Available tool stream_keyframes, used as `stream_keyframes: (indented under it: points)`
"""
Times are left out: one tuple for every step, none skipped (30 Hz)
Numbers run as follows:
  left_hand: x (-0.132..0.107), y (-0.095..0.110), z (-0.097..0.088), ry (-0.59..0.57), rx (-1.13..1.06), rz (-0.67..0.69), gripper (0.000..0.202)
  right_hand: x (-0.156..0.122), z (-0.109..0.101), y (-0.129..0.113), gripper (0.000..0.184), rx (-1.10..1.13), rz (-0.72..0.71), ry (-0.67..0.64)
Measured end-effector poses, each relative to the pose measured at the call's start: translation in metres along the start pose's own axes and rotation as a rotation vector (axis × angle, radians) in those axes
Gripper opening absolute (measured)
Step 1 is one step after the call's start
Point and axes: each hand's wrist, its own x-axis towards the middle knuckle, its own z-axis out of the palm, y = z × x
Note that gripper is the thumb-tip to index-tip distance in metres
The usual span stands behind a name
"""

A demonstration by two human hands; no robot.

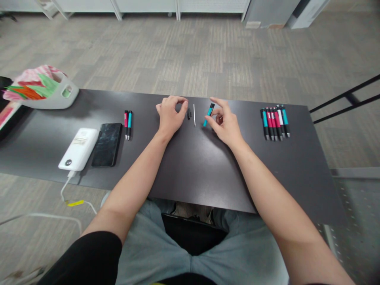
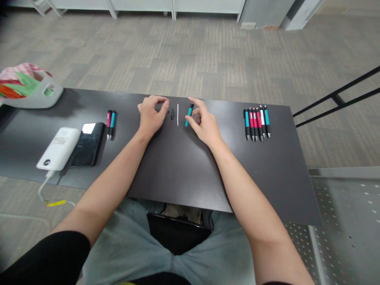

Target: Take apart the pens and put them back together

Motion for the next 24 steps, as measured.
stream_keyframes:
  points:
    - [0.0, 0.004, -0.002, -0.014, 0.029, -0.026, 0.028, 0.0, 0.0, 0.002, 0.049, -0.033, -0.019, -0.011]
    - [0.0, 0.007, -0.004, -0.034, 0.075, -0.055, 0.025, 0.0, -0.001, 0.004, 0.044, -0.07, -0.043, -0.029]
    - [0.001, 0.011, -0.006, -0.059, 0.128, -0.086, 0.023, 0.0, -0.001, 0.006, 0.038, -0.108, -0.067, -0.052]
    - [0.001, 0.015, -0.008, -0.084, 0.177, -0.114, 0.021, 0.001, -0.001, 0.008, 0.033, -0.144, -0.087, -0.075]
    - [0.001, 0.018, -0.01, -0.106, 0.213, -0.136, 0.019, 0.001, -0.001, 0.01, 0.029, -0.175, -0.1, -0.095]
    - [0.001, 0.021, -0.012, -0.124, 0.233, -0.149, 0.018, 0.002, -0.001, 0.012, 0.027, -0.199, -0.105, -0.112]
    - [0.001, 0.024, -0.013, -0.136, 0.241, -0.156, 0.017, 0.002, 0.0, 0.013, 0.025, -0.216, -0.106, -0.122]
    - [0.002, 0.026, -0.013, -0.147, 0.239, -0.158, 0.018, 0.003, 0.0, 0.014, 0.024, -0.226, -0.104, -0.13]
    - [0.002, 0.028, -0.014, -0.162, 0.234, -0.157, 0.019, 0.003, 0.001, 0.015, 0.024, -0.231, -0.102, -0.136]
    - [0.001, 0.03, -0.014, -0.18, 0.226, -0.153, 0.02, 0.003, 0.002, 0.015, 0.024, -0.234, -0.099, -0.139]
    - [0.001, 0.031, -0.014, -0.2, 0.218, -0.145, 0.021, 0.003, 0.002, 0.015, 0.025, -0.236, -0.094, -0.142]
    - [0.001, 0.032, -0.014, -0.219, 0.212, -0.136, 0.024, 0.004, 0.003, 0.015, 0.025, -0.238, -0.088, -0.142]
    - [0.001, 0.032, -0.013, -0.238, 0.208, -0.126, 0.026, 0.004, 0.003, 0.014, 0.026, -0.238, -0.082, -0.138]
    - [0.001, 0.032, -0.013, -0.252, 0.207, -0.118, 0.028, 0.004, 0.002, 0.014, 0.027, -0.238, -0.076, -0.131]
    - [0.001, 0.031, -0.013, -0.257, 0.208, -0.115, 0.03, 0.004, 0.0, 0.013, 0.028, -0.239, -0.074, -0.121]
    - [0.001, 0.03, -0.013, -0.254, 0.21, -0.117, 0.03, 0.003, -0.003, 0.013, 0.03, -0.241, -0.077, -0.113]
    - [0.002, 0.028, -0.013, -0.245, 0.212, -0.123, 0.031, 0.003, -0.006, 0.013, 0.031, -0.246, -0.088, -0.113]
    - [0.002, 0.025, -0.012, -0.233, 0.212, -0.132, 0.031, 0.003, -0.01, 0.013, 0.033, -0.255, -0.108, -0.124]
    - [0.003, 0.022, -0.012, -0.22, 0.212, -0.14, 0.03, 0.002, -0.015, 0.014, 0.035, -0.268, -0.134, -0.146]
    - [0.003, 0.019, -0.012, -0.209, 0.212, -0.148, 0.029, 0.001, -0.019, 0.015, 0.038, -0.281, -0.162, -0.174]
    - [0.004, 0.017, -0.011, -0.202, 0.211, -0.154, 0.028, 0.001, -0.024, 0.017, 0.041, -0.296, -0.184, -0.206]
    - [0.005, 0.015, -0.01, -0.198, 0.209, -0.159, 0.027, 0.001, -0.028, 0.019, 0.044, -0.311, -0.197, -0.234]
    - [0.005, 0.013, -0.01, -0.196, 0.204, -0.165, 0.026, 0.001, -0.031, 0.021, 0.047, -0.324, -0.2, -0.254]
    - [0.005, 0.013, -0.01, -0.197, 0.197, -0.17, 0.025, 0.001, -0.034, 0.023, 0.049, -0.335, -0.195, -0.264]
